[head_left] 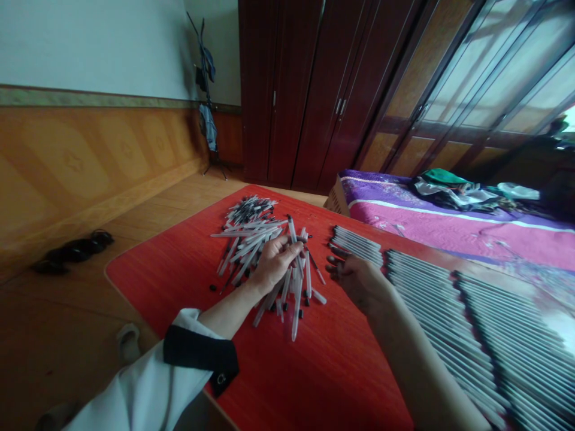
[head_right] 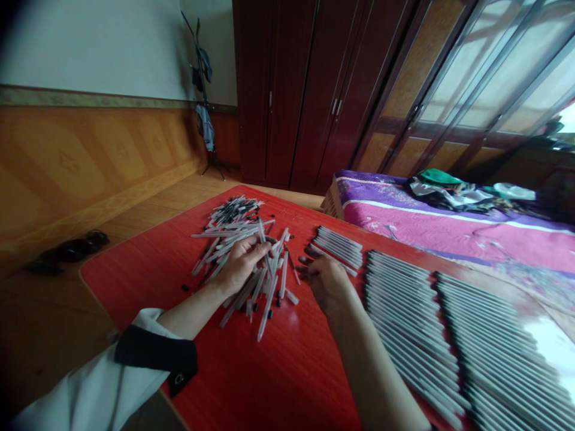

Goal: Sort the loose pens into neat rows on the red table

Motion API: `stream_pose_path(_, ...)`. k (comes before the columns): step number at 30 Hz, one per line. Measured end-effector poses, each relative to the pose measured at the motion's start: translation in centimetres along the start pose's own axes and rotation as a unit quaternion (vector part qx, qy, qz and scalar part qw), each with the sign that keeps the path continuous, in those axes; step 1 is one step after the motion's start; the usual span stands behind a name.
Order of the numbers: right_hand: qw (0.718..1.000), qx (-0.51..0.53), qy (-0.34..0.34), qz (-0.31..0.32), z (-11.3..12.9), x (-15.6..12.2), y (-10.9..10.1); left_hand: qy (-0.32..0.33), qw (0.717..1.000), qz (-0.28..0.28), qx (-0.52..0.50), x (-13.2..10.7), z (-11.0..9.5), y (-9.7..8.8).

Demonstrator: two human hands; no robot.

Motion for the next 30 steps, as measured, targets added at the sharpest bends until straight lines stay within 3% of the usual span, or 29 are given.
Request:
stream_pose_path(16, 0.989, 0.026, -0.016, 0.146, -1.7, -0.7, 3.0, 0.013, 0.996, -0.021, -0.090, 0.3, -0.2, -0.8)
stream_pose_path(24, 0.995, 0.039, 0.018, 0.095, -2.6, 0.2, 1.1, 0.023, 0.992, -0.049, -0.113, 0.5, 0.0, -1.6)
stream_pose_path(30, 0.987, 0.035, 0.038, 0.154, -3.0, -0.5, 2.4, 0.034, 0.986, -0.095, -0.136, 0.5, 0.1, -2.6)
Point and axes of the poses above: each hand's wrist, its own x-axis towards the middle knuckle, its own y-axis out of the palm, z = x × y, the point moved 9 cm from there along x, towards the middle knuckle, and after that the axes turned 11 degrees about -y, right-handed, at the moved point
